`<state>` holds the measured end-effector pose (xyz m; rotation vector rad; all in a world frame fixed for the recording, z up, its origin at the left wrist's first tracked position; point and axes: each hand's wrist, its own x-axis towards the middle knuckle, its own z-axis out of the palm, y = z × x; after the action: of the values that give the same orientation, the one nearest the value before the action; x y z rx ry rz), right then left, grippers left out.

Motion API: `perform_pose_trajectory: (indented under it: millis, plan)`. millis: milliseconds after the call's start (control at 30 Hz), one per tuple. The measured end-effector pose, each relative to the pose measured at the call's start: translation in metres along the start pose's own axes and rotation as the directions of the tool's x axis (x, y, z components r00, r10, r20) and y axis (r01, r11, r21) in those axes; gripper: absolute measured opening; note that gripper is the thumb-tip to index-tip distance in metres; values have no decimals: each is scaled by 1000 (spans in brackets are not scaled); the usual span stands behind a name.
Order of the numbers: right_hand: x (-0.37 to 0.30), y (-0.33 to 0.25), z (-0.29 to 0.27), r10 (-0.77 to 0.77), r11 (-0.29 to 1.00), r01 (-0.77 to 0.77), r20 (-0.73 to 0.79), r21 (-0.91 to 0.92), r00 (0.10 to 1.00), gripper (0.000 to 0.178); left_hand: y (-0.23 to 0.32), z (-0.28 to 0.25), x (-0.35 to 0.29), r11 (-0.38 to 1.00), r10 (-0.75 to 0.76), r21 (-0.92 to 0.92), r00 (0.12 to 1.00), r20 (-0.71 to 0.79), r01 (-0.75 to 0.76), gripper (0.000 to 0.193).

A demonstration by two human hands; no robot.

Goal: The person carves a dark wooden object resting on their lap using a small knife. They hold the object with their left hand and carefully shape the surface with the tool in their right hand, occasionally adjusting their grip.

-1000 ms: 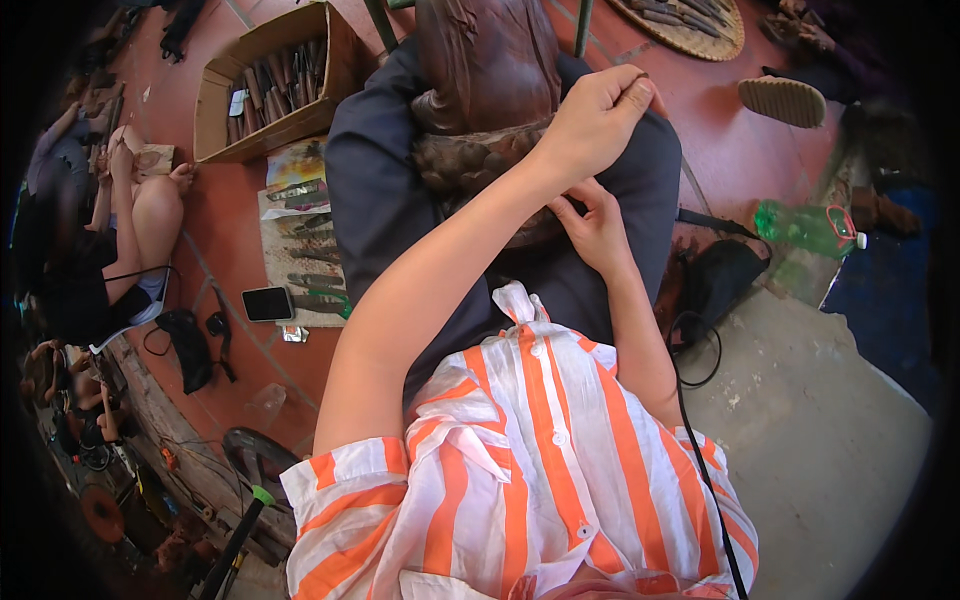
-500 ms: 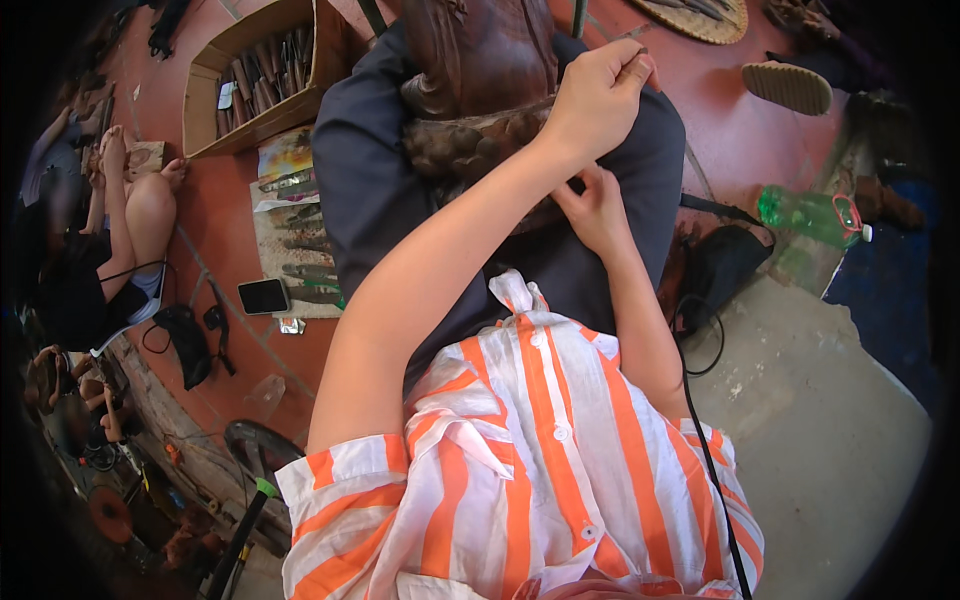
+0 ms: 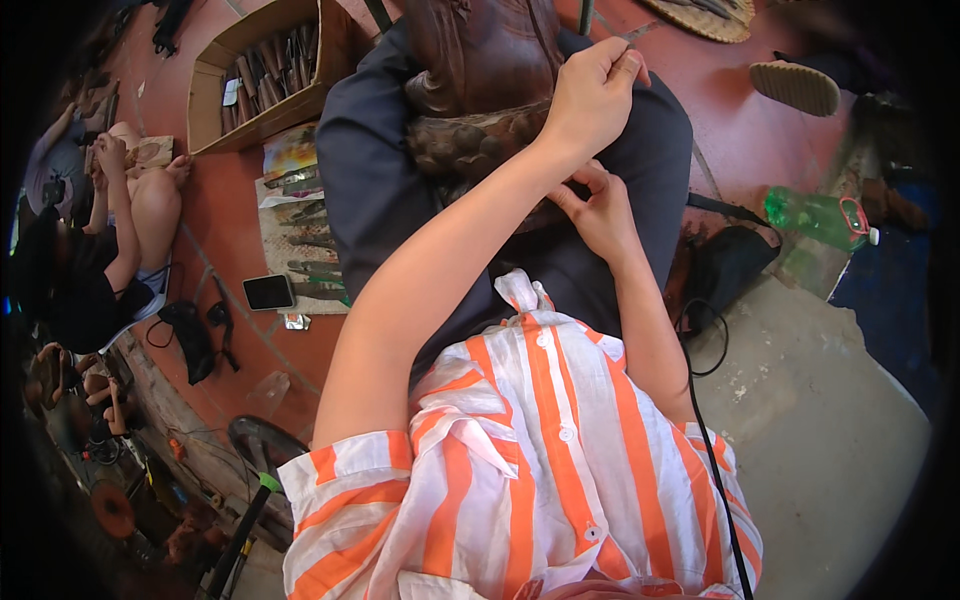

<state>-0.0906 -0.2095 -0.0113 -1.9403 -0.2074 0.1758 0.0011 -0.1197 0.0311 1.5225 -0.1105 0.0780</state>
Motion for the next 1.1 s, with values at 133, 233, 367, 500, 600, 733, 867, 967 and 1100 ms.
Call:
perform_pose_trajectory:
  millis: [133,233,367,500,600,733,867,967,1100]
  plan:
    - [7,-7,1,176,982,-173,-26,76,984,17,10,3,4,997,78,-3,997,29,-78,25]
    - [-2,-6,1,26,993,-26,4,113,1000,15,12,4,-3,1000,-26,13,998,52,25,25]
    - [1,-5,0,88,992,-89,11,85,996,17,0,4,0,998,50,26,998,37,-51,25]
    - [5,-2,3,209,966,-200,-40,166,977,20,6,6,3,999,45,-13,996,74,-44,26]
    - [-4,5,1,-23,997,23,-1,76,1000,20,5,5,1,999,7,39,996,86,-10,26]
    - [3,-3,1,57,995,-55,-28,83,998,21,-2,4,2,1000,18,16,998,63,-19,27]
    - [4,-1,0,135,978,-132,-12,162,991,21,10,4,4,999,10,48,997,74,-14,26]
    - [1,-3,-3,29,992,-32,25,122,999,19,8,4,-4,994,-79,84,993,89,72,26]
    - [8,-3,1,168,976,-162,-29,142,985,19,8,5,6,997,83,-7,994,67,-82,26]
